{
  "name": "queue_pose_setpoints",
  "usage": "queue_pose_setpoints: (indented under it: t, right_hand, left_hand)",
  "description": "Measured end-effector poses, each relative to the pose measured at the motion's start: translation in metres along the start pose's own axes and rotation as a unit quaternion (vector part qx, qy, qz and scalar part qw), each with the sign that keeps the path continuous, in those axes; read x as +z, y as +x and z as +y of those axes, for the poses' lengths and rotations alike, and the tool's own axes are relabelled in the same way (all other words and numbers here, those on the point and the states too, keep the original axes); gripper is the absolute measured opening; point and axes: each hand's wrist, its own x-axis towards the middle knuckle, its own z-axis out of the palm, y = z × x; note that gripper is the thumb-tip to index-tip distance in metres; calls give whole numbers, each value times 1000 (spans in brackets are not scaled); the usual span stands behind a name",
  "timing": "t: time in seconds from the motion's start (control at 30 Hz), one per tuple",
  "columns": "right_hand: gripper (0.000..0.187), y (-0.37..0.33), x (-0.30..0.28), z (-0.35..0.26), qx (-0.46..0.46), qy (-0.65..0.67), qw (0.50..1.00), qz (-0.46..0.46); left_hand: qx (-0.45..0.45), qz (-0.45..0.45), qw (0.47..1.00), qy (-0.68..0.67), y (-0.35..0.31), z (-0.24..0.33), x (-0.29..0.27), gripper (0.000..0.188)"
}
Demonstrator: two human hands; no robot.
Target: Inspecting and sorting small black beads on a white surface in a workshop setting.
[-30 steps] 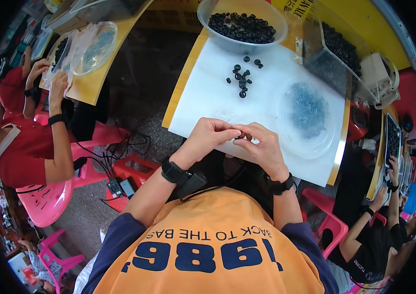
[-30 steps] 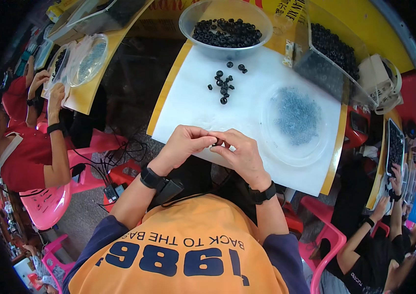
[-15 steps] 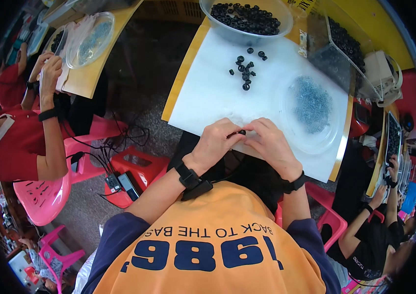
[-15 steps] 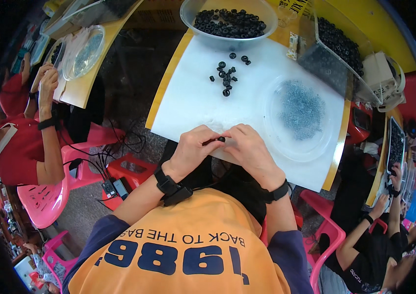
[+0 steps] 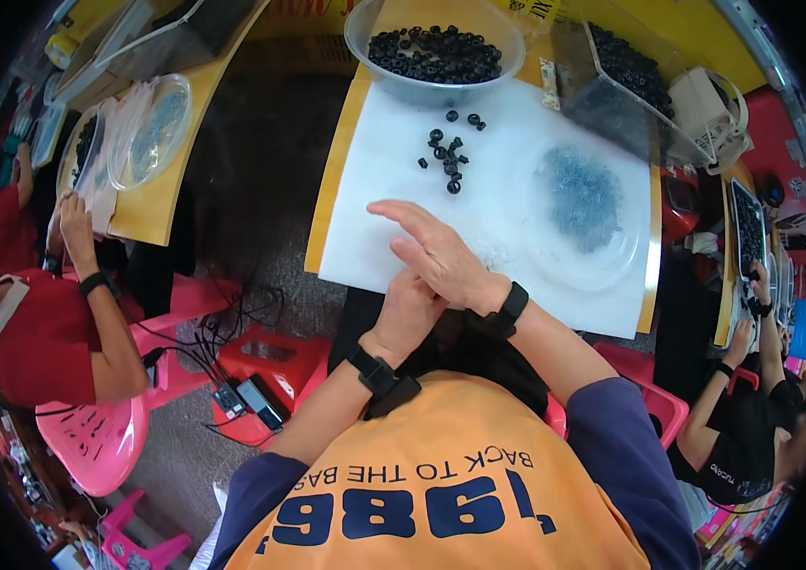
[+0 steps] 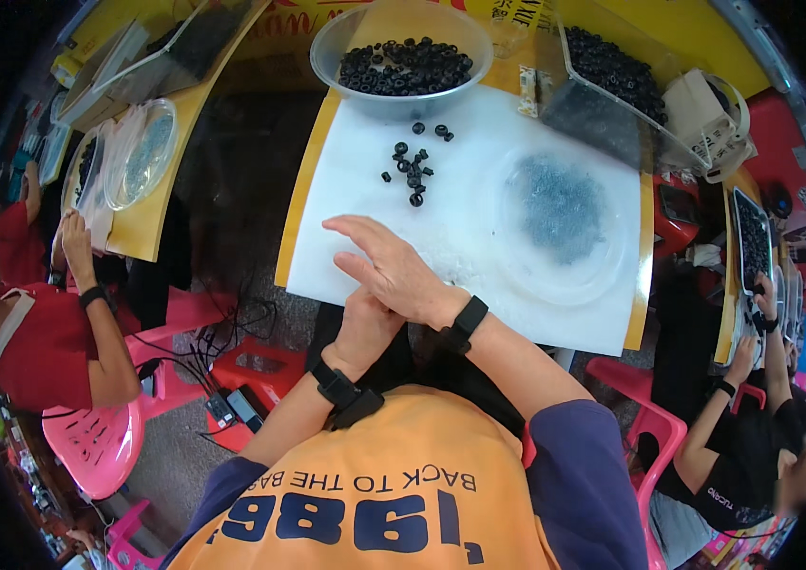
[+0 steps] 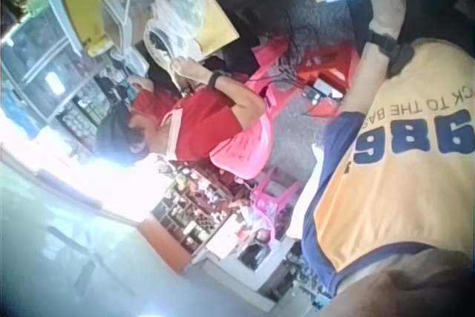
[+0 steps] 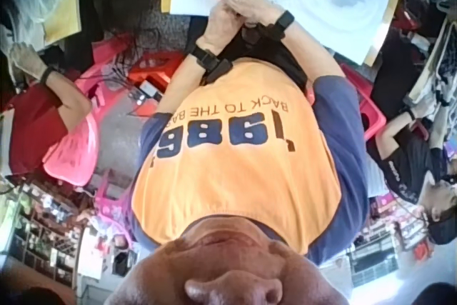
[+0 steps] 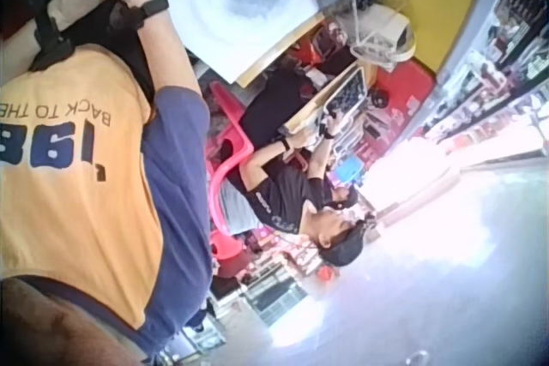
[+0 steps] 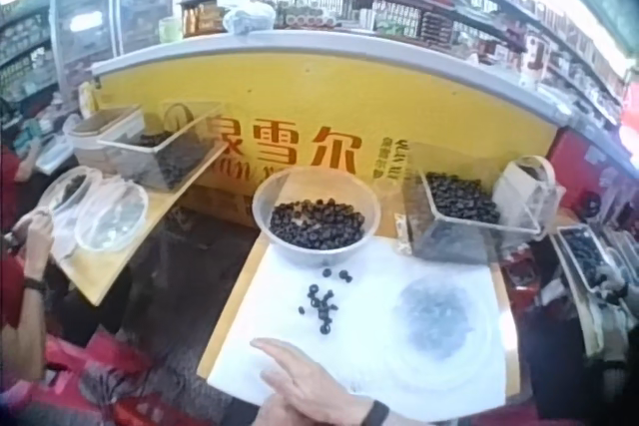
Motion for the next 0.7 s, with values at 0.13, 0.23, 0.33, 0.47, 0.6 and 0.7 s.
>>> queue_pose_setpoints:
  t: [0.13,0.23,0.33,0.47,0.6,0.7]
  right_hand:
    - [39,-6,-3,10,45,76,995,-40]
    - [37,-11,-7,10,79,94,990,-72]
    - [33,-10,-8,11,113,85,986,-94]
    - [30,-9,-6,12,121,75,986,-92]
    - [31,-7,-6,12,106,62,987,-100]
    - [33,-5,-8,9,135,87,982,-99]
  left_hand:
    - [20,-14,1000,-1,0,-6,1,23]
    - [32,-20,999,-7,-1,-10,2,22]
    - [63,4,998,17,-2,-12,4,22]
    - [72,17,997,26,-1,-12,5,24]
    - [66,36,997,19,-1,-9,5,25]
    - [25,32,999,-22,2,-9,5,20]
